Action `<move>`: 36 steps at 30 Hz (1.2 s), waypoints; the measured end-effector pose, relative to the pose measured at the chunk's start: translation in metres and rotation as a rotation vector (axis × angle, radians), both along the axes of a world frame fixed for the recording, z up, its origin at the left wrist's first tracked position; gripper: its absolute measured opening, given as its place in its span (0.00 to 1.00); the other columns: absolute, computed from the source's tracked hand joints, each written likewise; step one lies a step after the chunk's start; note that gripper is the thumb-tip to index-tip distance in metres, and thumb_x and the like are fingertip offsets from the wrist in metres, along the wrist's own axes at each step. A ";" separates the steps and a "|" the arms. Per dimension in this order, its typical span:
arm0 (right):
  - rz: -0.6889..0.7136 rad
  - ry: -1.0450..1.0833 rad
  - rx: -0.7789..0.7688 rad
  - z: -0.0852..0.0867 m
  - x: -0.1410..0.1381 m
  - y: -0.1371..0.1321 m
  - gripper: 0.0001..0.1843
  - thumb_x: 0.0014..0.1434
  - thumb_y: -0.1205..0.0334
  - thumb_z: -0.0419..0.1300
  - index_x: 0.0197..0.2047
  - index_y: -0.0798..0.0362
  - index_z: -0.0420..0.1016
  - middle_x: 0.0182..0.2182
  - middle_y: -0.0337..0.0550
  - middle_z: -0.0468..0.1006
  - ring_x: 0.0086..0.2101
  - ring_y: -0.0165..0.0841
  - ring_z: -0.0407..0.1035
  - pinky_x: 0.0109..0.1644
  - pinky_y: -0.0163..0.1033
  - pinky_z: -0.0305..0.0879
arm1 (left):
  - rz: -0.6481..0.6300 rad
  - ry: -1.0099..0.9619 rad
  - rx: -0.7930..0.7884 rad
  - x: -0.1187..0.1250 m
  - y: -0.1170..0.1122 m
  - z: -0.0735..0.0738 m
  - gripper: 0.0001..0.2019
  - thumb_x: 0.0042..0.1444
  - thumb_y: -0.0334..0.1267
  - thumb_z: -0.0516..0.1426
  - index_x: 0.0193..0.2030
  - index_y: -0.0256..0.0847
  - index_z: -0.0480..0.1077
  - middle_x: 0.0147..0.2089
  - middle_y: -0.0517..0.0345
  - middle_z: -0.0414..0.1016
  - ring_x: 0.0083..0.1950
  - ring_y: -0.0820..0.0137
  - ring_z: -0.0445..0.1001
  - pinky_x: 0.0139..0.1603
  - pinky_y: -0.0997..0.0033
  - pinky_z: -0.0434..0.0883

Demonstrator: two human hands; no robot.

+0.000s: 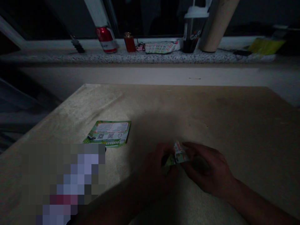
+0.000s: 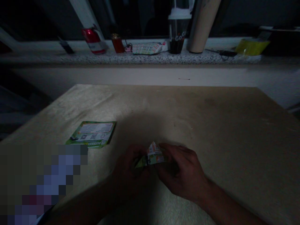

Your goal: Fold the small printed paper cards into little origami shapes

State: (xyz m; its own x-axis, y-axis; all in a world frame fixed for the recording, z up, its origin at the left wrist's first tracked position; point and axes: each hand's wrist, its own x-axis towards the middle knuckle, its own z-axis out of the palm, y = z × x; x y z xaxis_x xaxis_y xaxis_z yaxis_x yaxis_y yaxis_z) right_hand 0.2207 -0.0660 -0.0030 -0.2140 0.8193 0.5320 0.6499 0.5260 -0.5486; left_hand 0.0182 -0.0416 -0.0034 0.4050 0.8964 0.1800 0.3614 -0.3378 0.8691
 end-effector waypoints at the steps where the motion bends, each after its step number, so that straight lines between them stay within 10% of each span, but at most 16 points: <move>1: -0.006 -0.013 0.013 0.000 -0.001 0.000 0.23 0.60 0.63 0.64 0.58 0.52 0.68 0.37 0.44 0.83 0.33 0.36 0.79 0.37 0.42 0.78 | -0.004 -0.003 0.007 0.001 -0.001 0.000 0.14 0.53 0.28 0.58 0.46 0.44 0.66 0.36 0.62 0.74 0.34 0.72 0.72 0.36 0.73 0.70; 22: -0.014 -0.034 -0.027 -0.003 -0.003 0.001 0.16 0.54 0.72 0.55 0.45 0.53 0.75 0.32 0.44 0.83 0.31 0.36 0.79 0.34 0.41 0.73 | -0.246 0.080 0.252 0.008 -0.009 0.009 0.17 0.54 0.28 0.55 0.52 0.40 0.65 0.39 0.52 0.77 0.37 0.65 0.75 0.41 0.65 0.73; 36: 0.111 0.094 -0.064 -0.005 0.001 -0.001 0.11 0.53 0.72 0.60 0.41 0.51 0.73 0.27 0.39 0.78 0.26 0.31 0.72 0.29 0.35 0.66 | -0.225 -0.520 -0.584 0.004 0.008 0.000 0.13 0.61 0.46 0.63 0.46 0.39 0.75 0.40 0.55 0.78 0.41 0.70 0.75 0.43 0.72 0.71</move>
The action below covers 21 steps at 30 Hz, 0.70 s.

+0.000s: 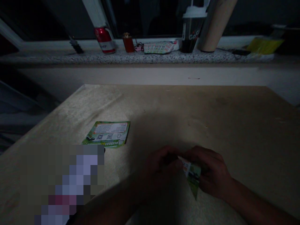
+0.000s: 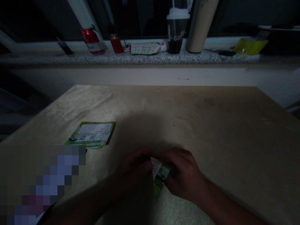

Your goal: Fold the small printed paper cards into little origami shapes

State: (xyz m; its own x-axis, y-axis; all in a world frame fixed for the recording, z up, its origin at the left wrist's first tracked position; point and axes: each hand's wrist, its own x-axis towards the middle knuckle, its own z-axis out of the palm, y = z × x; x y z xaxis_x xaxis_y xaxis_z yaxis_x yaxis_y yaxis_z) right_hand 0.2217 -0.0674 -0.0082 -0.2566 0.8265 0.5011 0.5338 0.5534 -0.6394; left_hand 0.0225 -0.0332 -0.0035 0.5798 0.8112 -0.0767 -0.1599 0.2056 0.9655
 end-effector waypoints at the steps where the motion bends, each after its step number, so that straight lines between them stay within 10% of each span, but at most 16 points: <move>1: -0.011 0.010 -0.016 0.000 0.000 -0.001 0.11 0.53 0.72 0.60 0.40 0.51 0.72 0.27 0.38 0.77 0.26 0.31 0.72 0.28 0.35 0.66 | -0.016 -0.025 -0.030 0.001 0.000 0.000 0.13 0.61 0.46 0.64 0.45 0.39 0.76 0.39 0.56 0.78 0.40 0.71 0.75 0.42 0.73 0.71; 21: 0.058 0.497 -0.574 -0.008 -0.005 -0.006 0.23 0.56 0.70 0.68 0.49 0.42 0.66 0.23 0.26 0.63 0.21 0.24 0.57 0.23 0.28 0.52 | -0.095 0.097 -0.123 -0.002 0.003 0.000 0.14 0.53 0.45 0.69 0.40 0.37 0.80 0.35 0.56 0.79 0.36 0.70 0.75 0.39 0.71 0.70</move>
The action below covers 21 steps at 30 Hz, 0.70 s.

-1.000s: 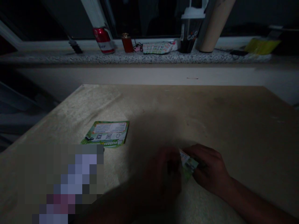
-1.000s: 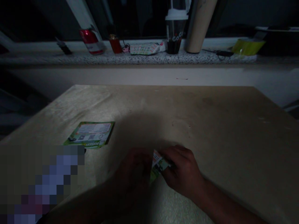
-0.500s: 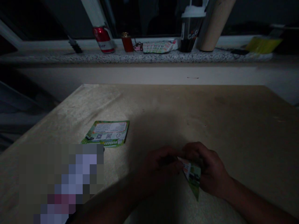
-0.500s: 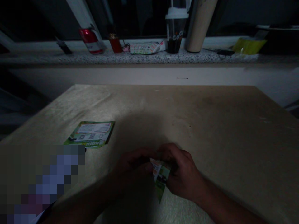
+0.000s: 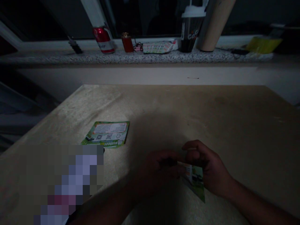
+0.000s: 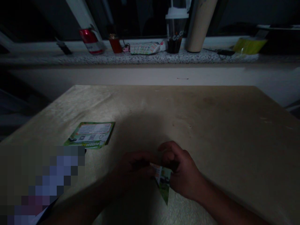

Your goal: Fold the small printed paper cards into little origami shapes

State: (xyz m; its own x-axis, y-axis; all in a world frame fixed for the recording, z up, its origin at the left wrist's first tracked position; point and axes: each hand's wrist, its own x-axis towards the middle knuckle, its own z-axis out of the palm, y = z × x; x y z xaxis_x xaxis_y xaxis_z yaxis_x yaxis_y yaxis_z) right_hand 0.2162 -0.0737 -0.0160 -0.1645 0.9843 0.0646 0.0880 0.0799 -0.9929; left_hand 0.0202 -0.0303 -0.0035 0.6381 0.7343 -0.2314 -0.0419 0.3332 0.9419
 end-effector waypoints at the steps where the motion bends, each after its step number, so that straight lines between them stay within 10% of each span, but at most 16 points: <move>1: 0.007 0.032 -0.027 0.001 -0.001 -0.001 0.24 0.56 0.70 0.68 0.50 0.42 0.65 0.24 0.26 0.65 0.22 0.24 0.59 0.23 0.28 0.55 | 0.019 -0.011 -0.023 0.000 0.000 0.000 0.14 0.53 0.45 0.69 0.40 0.37 0.80 0.34 0.56 0.79 0.35 0.71 0.75 0.37 0.72 0.70; 12: -0.146 -0.150 0.313 0.009 -0.001 0.002 0.18 0.63 0.67 0.64 0.54 0.42 0.70 0.31 0.35 0.75 0.31 0.29 0.72 0.35 0.33 0.71 | 0.382 -0.175 -0.072 0.003 0.011 -0.008 0.15 0.56 0.51 0.67 0.38 0.40 0.81 0.31 0.58 0.79 0.31 0.74 0.74 0.36 0.74 0.72; 21: -0.100 -0.330 0.590 0.015 0.004 0.006 0.13 0.62 0.72 0.63 0.49 0.51 0.78 0.40 0.46 0.80 0.39 0.34 0.78 0.40 0.36 0.76 | 0.351 -0.123 0.026 0.004 0.003 -0.005 0.13 0.58 0.46 0.65 0.43 0.39 0.76 0.34 0.56 0.80 0.35 0.70 0.77 0.40 0.70 0.75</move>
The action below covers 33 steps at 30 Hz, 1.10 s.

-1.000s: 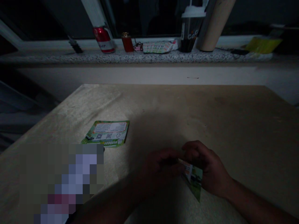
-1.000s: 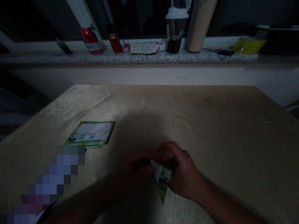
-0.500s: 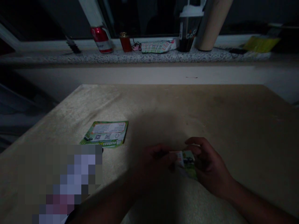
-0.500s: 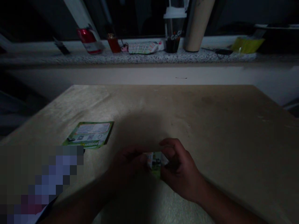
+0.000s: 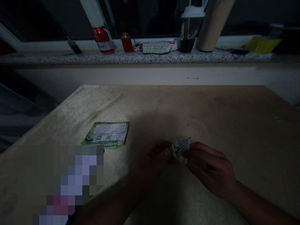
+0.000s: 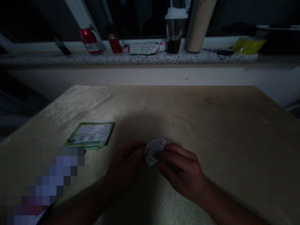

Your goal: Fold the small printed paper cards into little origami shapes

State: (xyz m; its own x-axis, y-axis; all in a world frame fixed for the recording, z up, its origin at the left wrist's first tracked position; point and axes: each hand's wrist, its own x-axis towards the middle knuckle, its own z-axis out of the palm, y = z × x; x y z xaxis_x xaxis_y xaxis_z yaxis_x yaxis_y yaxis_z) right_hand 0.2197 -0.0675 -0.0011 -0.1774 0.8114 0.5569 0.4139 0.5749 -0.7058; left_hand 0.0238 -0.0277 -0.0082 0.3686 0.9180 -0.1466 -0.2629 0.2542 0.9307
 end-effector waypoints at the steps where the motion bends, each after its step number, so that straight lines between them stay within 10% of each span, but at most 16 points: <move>1: -0.004 -0.006 0.009 0.001 0.002 0.000 0.13 0.62 0.73 0.63 0.49 0.52 0.78 0.40 0.47 0.80 0.39 0.35 0.78 0.39 0.37 0.76 | -0.003 0.057 0.057 -0.003 -0.001 0.002 0.13 0.60 0.44 0.64 0.47 0.40 0.75 0.40 0.55 0.81 0.39 0.68 0.78 0.42 0.69 0.75; 10: 0.159 -0.091 0.001 0.010 0.010 0.000 0.09 0.60 0.73 0.62 0.44 0.54 0.77 0.34 0.45 0.79 0.31 0.32 0.73 0.31 0.37 0.69 | -0.352 0.503 0.915 -0.030 0.012 0.012 0.25 0.63 0.28 0.57 0.65 0.50 0.64 0.60 0.53 0.74 0.59 0.64 0.73 0.60 0.61 0.70; 33: 0.320 -0.158 -0.150 0.010 0.017 -0.004 0.14 0.58 0.72 0.62 0.47 0.50 0.75 0.36 0.44 0.79 0.36 0.36 0.75 0.39 0.43 0.70 | -0.533 0.495 1.013 -0.031 0.013 0.023 0.13 0.58 0.29 0.56 0.49 0.42 0.74 0.47 0.51 0.81 0.46 0.63 0.79 0.48 0.65 0.73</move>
